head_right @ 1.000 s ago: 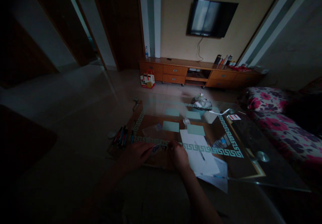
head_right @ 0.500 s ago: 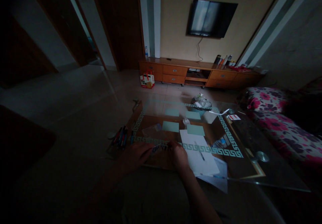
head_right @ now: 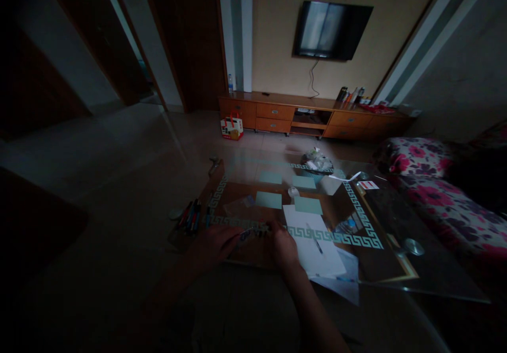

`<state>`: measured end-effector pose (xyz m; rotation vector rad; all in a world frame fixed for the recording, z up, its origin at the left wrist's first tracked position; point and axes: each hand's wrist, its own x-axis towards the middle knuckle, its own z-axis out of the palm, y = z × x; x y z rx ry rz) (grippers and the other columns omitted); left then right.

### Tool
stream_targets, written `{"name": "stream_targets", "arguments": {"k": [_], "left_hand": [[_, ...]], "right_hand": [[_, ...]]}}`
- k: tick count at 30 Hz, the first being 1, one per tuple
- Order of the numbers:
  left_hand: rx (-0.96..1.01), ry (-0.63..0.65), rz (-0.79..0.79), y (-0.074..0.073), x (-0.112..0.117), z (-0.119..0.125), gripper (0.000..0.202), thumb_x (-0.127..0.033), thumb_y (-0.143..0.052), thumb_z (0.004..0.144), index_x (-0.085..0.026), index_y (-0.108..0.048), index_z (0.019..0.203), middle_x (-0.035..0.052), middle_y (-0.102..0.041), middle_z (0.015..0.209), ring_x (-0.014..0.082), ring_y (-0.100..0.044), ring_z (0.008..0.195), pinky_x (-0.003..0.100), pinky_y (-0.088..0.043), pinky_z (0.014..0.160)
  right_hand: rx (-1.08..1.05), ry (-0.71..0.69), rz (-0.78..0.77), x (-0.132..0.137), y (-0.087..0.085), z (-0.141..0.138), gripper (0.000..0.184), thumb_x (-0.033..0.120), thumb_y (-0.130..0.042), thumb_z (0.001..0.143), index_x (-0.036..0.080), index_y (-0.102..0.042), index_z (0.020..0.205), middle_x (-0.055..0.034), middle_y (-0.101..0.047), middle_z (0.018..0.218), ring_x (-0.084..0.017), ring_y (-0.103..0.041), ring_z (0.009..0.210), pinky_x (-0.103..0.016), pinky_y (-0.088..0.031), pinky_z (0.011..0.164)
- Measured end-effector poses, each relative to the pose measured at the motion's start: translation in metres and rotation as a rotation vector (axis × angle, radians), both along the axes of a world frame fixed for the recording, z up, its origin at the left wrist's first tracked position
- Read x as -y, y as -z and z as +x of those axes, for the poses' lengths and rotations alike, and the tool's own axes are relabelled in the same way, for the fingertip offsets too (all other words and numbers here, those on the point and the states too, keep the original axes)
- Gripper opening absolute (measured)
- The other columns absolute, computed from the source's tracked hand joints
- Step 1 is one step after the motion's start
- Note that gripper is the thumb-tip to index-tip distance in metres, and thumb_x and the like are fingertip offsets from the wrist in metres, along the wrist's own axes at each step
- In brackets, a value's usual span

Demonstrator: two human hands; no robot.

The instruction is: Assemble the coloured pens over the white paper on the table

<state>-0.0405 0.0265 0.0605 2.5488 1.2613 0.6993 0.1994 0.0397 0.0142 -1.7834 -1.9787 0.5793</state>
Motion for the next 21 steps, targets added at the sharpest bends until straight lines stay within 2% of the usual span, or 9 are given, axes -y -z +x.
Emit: {"name": "stream_targets", "arguments": {"k": [3, 6, 10, 13, 17, 21], "left_hand": [[-0.008, -0.013, -0.004, -0.001, 0.000, 0.000, 0.024, -0.028, -0.047, 0.097, -0.024, -0.064, 0.115, 0.0043, -0.071, 0.099, 0.0183, -0.066, 0.087, 0.033, -0.053, 0.080], [-0.017, 0.005, -0.006, 0.000, 0.000, 0.000, 0.024, -0.028, -0.048, 0.097, -0.024, -0.065, 0.114, 0.0042, -0.071, 0.098, 0.0182, -0.067, 0.087, 0.032, -0.053, 0.080], [-0.029, 0.033, -0.031, -0.001, -0.001, -0.001, 0.024, -0.026, -0.047, 0.097, -0.025, -0.065, 0.114, 0.0039, -0.071, 0.096, 0.0184, -0.066, 0.089, 0.031, -0.052, 0.080], [-0.034, 0.043, -0.044, -0.001, -0.001, -0.001, 0.025, -0.026, -0.048, 0.097, -0.026, -0.065, 0.115, 0.0037, -0.071, 0.096, 0.0181, -0.067, 0.087, 0.031, -0.053, 0.078], [-0.039, 0.040, -0.026, -0.001, -0.002, 0.000, 0.026, -0.026, -0.049, 0.096, -0.027, -0.064, 0.118, 0.0041, -0.070, 0.098, 0.0181, -0.067, 0.086, 0.030, -0.053, 0.078], [-0.059, 0.047, -0.036, 0.000, -0.001, 0.000, 0.027, -0.024, -0.050, 0.095, -0.027, -0.064, 0.118, 0.0040, -0.070, 0.096, 0.0187, -0.066, 0.087, 0.031, -0.053, 0.078]], "right_hand": [[-0.066, 0.030, 0.035, 0.000, -0.010, 0.002, 0.035, 0.020, -0.059, 0.081, 0.020, -0.062, 0.116, -0.0086, -0.069, 0.108, -0.021, -0.065, 0.091, -0.028, -0.047, 0.078], [-0.246, 0.037, 0.071, 0.001, -0.024, 0.002, 0.025, 0.031, -0.056, 0.087, 0.020, -0.064, 0.109, -0.0069, -0.071, 0.098, -0.019, -0.065, 0.078, -0.028, -0.048, 0.072], [-0.533, 0.046, 0.091, 0.002, -0.037, -0.001, 0.030, 0.043, -0.053, 0.090, 0.018, -0.066, 0.099, -0.0072, -0.071, 0.090, -0.019, -0.064, 0.077, -0.028, -0.049, 0.071], [-0.672, 0.028, 0.012, 0.003, -0.040, -0.004, 0.033, 0.049, -0.056, 0.088, 0.017, -0.067, 0.090, -0.0051, -0.070, 0.082, -0.018, -0.063, 0.074, -0.027, -0.048, 0.068], [-0.715, -0.008, -0.100, 0.005, -0.038, -0.009, 0.036, 0.051, -0.059, 0.086, 0.017, -0.067, 0.081, -0.0028, -0.068, 0.075, -0.016, -0.062, 0.070, -0.025, -0.047, 0.065], [-0.669, -0.087, -0.111, 0.009, -0.037, -0.012, 0.027, 0.044, -0.062, 0.085, 0.018, -0.070, 0.085, -0.0025, -0.070, 0.080, -0.016, -0.063, 0.075, -0.026, -0.048, 0.068]]}}
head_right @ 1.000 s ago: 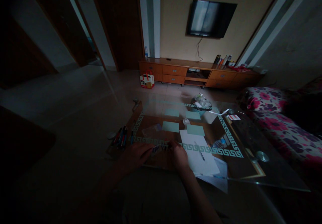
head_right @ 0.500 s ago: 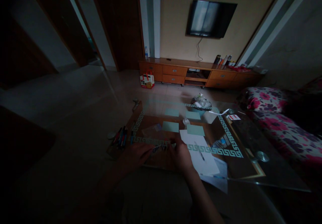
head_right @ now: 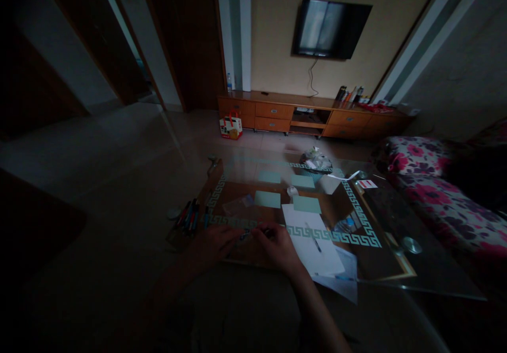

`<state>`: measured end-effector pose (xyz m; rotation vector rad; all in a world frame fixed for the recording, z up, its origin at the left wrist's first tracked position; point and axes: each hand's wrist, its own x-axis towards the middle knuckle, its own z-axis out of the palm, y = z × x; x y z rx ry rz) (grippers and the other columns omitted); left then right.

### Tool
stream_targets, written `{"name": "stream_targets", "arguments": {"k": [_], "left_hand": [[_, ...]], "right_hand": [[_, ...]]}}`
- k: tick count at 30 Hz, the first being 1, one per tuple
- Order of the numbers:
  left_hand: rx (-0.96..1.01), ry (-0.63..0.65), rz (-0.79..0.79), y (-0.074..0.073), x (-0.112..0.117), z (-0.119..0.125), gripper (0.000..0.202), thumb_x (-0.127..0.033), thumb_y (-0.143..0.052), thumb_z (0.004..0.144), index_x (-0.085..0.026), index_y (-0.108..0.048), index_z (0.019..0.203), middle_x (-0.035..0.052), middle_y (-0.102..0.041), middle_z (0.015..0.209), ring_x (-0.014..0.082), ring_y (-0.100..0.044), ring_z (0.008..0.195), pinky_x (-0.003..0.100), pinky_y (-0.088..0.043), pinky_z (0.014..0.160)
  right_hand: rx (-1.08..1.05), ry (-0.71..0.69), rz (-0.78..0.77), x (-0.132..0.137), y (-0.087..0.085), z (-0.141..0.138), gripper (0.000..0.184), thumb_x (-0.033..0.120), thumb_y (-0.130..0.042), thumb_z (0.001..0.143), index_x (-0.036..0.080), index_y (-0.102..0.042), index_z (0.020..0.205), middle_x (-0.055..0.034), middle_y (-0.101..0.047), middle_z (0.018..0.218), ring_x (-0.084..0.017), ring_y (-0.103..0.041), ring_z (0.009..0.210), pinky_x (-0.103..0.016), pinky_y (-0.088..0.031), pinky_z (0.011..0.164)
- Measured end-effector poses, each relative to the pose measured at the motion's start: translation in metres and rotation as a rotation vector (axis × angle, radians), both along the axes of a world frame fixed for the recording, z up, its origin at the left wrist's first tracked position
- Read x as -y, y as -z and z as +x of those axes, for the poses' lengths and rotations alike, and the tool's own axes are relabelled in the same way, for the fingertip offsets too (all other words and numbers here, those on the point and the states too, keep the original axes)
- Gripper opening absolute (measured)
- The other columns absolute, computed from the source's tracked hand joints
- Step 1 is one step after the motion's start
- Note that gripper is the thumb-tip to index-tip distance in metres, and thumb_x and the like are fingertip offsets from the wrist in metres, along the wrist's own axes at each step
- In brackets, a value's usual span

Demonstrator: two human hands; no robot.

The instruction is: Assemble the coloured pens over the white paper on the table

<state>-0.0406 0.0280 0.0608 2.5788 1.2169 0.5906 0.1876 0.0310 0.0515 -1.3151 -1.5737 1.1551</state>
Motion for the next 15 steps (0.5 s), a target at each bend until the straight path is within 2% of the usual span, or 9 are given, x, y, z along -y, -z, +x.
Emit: {"name": "stream_targets", "arguments": {"k": [8, 15], "left_hand": [[-0.008, -0.002, 0.006, 0.0011, 0.0009, -0.0002, 0.027, -0.024, -0.050, 0.096, -0.028, -0.063, 0.119, 0.0037, -0.069, 0.093, 0.0176, -0.065, 0.085, 0.030, -0.053, 0.077], [-0.038, -0.009, 0.003, 0.0001, 0.0013, -0.0005, 0.028, -0.023, -0.051, 0.095, -0.028, -0.063, 0.119, 0.0039, -0.068, 0.092, 0.0186, -0.065, 0.085, 0.030, -0.053, 0.076]], "right_hand": [[0.074, -0.020, 0.036, 0.0036, -0.0015, -0.0034, 0.016, 0.029, -0.063, 0.081, 0.019, -0.068, 0.092, -0.0006, -0.068, 0.077, -0.014, -0.061, 0.068, -0.023, -0.047, 0.062], [0.050, -0.010, 0.048, 0.0033, 0.0004, -0.0029, 0.014, 0.029, -0.063, 0.080, 0.019, -0.067, 0.089, -0.0012, -0.068, 0.082, -0.015, -0.062, 0.073, -0.025, -0.049, 0.066]]}}
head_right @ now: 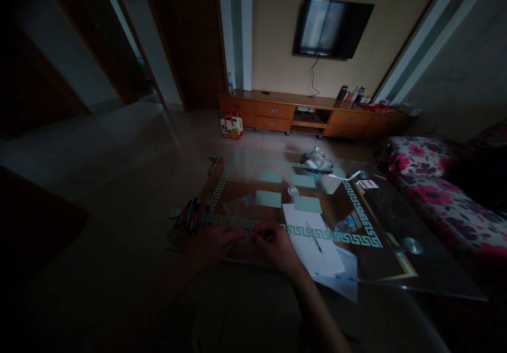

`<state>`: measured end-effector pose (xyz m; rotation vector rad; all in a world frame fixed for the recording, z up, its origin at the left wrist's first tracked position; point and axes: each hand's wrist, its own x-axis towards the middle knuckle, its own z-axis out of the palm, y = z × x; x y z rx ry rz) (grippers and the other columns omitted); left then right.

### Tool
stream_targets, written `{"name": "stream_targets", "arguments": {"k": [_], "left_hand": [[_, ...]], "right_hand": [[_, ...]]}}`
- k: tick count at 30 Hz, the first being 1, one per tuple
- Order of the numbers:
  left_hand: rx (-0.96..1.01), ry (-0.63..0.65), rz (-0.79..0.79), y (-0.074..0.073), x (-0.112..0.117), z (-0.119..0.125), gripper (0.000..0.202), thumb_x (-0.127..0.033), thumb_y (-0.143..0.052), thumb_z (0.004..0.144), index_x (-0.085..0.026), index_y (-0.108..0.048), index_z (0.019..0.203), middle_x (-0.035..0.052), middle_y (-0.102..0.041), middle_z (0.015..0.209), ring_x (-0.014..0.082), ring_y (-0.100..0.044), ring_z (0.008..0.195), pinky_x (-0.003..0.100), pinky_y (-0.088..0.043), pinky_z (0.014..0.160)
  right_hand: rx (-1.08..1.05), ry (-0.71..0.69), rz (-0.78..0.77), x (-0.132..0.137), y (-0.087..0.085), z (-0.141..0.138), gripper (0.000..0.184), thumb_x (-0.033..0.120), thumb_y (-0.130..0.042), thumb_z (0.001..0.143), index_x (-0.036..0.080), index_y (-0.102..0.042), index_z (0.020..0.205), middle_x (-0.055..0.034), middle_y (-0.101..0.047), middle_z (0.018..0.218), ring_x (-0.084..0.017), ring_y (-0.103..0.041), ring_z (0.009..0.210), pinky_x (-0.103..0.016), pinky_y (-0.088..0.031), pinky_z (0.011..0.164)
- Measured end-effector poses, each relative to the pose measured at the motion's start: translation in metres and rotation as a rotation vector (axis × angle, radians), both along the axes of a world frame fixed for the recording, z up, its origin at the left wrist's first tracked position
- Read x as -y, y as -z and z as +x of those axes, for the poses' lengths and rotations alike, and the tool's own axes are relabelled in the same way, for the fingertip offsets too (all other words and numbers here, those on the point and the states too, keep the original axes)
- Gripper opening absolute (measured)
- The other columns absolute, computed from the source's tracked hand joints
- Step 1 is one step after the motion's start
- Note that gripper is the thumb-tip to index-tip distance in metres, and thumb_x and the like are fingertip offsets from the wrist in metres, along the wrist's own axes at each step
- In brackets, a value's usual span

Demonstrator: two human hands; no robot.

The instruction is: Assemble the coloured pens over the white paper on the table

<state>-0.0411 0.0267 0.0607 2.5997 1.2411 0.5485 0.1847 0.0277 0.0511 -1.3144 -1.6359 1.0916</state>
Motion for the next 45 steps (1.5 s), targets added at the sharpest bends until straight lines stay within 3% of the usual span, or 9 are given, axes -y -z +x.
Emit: {"name": "stream_targets", "arguments": {"k": [11, 14, 19, 25, 32, 45], "left_hand": [[0.024, 0.014, -0.016, 0.001, -0.001, 0.000, 0.025, -0.025, -0.050, 0.096, -0.026, -0.065, 0.116, 0.0040, -0.070, 0.093, 0.0184, -0.066, 0.084, 0.030, -0.052, 0.076], [0.039, 0.007, -0.018, 0.001, -0.001, -0.001, 0.024, -0.027, -0.048, 0.097, -0.025, -0.066, 0.112, 0.0039, -0.070, 0.092, 0.0179, -0.066, 0.083, 0.030, -0.052, 0.075], [0.050, 0.004, 0.027, 0.000, 0.000, -0.001, 0.024, -0.027, -0.046, 0.098, -0.024, -0.067, 0.110, 0.0037, -0.070, 0.092, 0.0164, -0.066, 0.082, 0.028, -0.051, 0.075], [-0.014, -0.018, -0.002, -0.003, 0.000, -0.001, 0.024, -0.026, -0.047, 0.098, -0.024, -0.066, 0.110, 0.0035, -0.070, 0.091, 0.0174, -0.065, 0.083, 0.029, -0.051, 0.074], [0.024, 0.002, -0.010, -0.006, 0.001, -0.002, 0.025, -0.027, -0.045, 0.098, -0.022, -0.067, 0.109, 0.0040, -0.070, 0.092, 0.0167, -0.066, 0.084, 0.029, -0.052, 0.077], [0.007, -0.004, -0.001, 0.000, 0.000, -0.005, 0.024, -0.027, -0.046, 0.098, -0.023, -0.066, 0.111, 0.0040, -0.069, 0.093, 0.0170, -0.065, 0.084, 0.030, -0.051, 0.077]], "right_hand": [[-0.048, -0.004, -0.036, -0.003, -0.002, 0.003, 0.021, 0.038, -0.062, 0.083, 0.018, -0.066, 0.084, -0.0027, -0.068, 0.081, -0.017, -0.063, 0.077, -0.027, -0.049, 0.071], [-0.093, 0.067, -0.030, -0.009, 0.002, 0.013, 0.024, 0.041, -0.060, 0.084, 0.017, -0.064, 0.087, -0.0033, -0.068, 0.079, -0.017, -0.062, 0.073, -0.027, -0.048, 0.068], [0.215, 0.218, 0.108, -0.016, 0.011, 0.032, 0.021, 0.038, -0.057, 0.084, 0.018, -0.064, 0.088, -0.0047, -0.068, 0.083, -0.016, -0.060, 0.067, -0.027, -0.045, 0.063], [0.542, 0.140, 0.120, -0.016, 0.031, 0.036, 0.013, 0.025, -0.056, 0.083, 0.020, -0.066, 0.089, -0.0050, -0.069, 0.091, -0.017, -0.063, 0.076, -0.026, -0.045, 0.073], [0.674, 0.062, -0.018, -0.017, 0.043, 0.030, 0.016, 0.020, -0.054, 0.084, 0.021, -0.068, 0.092, -0.0066, -0.070, 0.094, -0.019, -0.065, 0.087, -0.025, -0.044, 0.078], [0.757, 0.050, -0.036, -0.020, 0.054, 0.026, 0.019, 0.020, -0.052, 0.087, 0.020, -0.068, 0.097, -0.0078, -0.071, 0.097, -0.019, -0.066, 0.091, -0.025, -0.042, 0.076]]}}
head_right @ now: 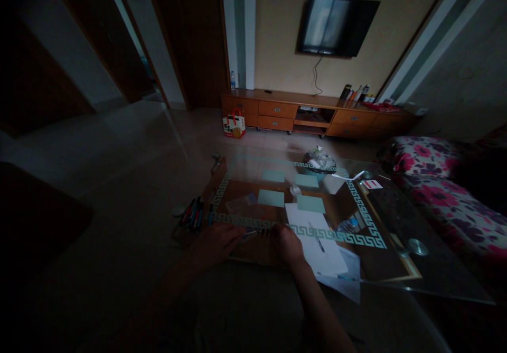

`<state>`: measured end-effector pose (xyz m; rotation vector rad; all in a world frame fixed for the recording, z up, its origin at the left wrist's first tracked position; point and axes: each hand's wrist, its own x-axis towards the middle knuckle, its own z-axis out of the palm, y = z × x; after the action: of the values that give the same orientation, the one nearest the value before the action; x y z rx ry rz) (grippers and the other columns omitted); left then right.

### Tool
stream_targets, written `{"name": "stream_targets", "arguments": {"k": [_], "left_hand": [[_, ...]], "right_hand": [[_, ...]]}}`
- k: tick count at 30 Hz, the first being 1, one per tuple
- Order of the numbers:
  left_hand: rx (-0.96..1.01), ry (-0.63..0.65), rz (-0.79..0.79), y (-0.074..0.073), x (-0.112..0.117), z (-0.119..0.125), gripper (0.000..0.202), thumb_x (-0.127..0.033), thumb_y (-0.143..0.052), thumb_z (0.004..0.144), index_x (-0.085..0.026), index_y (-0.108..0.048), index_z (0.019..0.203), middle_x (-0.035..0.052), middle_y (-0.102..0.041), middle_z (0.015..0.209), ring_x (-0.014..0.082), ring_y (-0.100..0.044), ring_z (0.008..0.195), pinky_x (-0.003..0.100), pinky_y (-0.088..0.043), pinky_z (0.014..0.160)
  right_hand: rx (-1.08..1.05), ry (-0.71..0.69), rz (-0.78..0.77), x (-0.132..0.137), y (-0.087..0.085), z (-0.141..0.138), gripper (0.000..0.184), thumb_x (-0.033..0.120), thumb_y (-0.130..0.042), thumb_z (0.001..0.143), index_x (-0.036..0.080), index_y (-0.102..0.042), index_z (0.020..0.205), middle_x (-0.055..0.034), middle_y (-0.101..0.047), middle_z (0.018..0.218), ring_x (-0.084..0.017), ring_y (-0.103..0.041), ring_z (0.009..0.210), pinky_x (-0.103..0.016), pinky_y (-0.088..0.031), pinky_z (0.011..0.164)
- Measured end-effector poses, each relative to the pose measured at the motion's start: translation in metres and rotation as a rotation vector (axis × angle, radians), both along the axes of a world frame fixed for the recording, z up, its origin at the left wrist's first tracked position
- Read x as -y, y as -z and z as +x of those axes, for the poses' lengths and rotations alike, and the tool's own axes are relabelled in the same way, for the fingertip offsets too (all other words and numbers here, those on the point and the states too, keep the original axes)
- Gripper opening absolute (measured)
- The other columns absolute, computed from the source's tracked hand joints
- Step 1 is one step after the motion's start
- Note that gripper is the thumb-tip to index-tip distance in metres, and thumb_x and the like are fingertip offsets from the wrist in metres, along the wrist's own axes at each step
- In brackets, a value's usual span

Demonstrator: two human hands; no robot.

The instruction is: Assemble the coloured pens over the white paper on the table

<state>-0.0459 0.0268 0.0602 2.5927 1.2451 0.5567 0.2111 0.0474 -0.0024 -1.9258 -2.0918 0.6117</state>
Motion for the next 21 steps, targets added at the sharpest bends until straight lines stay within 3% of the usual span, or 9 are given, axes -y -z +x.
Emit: {"name": "stream_targets", "arguments": {"k": [8, 21], "left_hand": [[-0.016, -0.001, 0.001, 0.0005, -0.0002, 0.0013, 0.023, -0.027, -0.047, 0.097, -0.024, -0.067, 0.109, 0.0035, -0.069, 0.091, 0.0168, -0.064, 0.083, 0.029, -0.050, 0.075], [0.031, 0.019, -0.017, -0.0033, 0.0004, 0.0019, 0.025, -0.028, -0.044, 0.099, -0.022, -0.066, 0.109, 0.0043, -0.070, 0.093, 0.0163, -0.065, 0.085, 0.029, -0.052, 0.079]], "right_hand": [[0.027, 0.025, -0.061, 0.0001, -0.0067, -0.0034, 0.020, 0.022, -0.053, 0.088, 0.021, -0.069, 0.099, -0.0089, -0.071, 0.099, -0.019, -0.065, 0.094, -0.024, -0.042, 0.077], [0.055, 0.010, -0.080, -0.0020, -0.0021, -0.0006, 0.023, 0.022, -0.049, 0.090, 0.020, -0.067, 0.105, -0.0091, -0.071, 0.105, -0.020, -0.066, 0.095, -0.024, -0.043, 0.079]]}}
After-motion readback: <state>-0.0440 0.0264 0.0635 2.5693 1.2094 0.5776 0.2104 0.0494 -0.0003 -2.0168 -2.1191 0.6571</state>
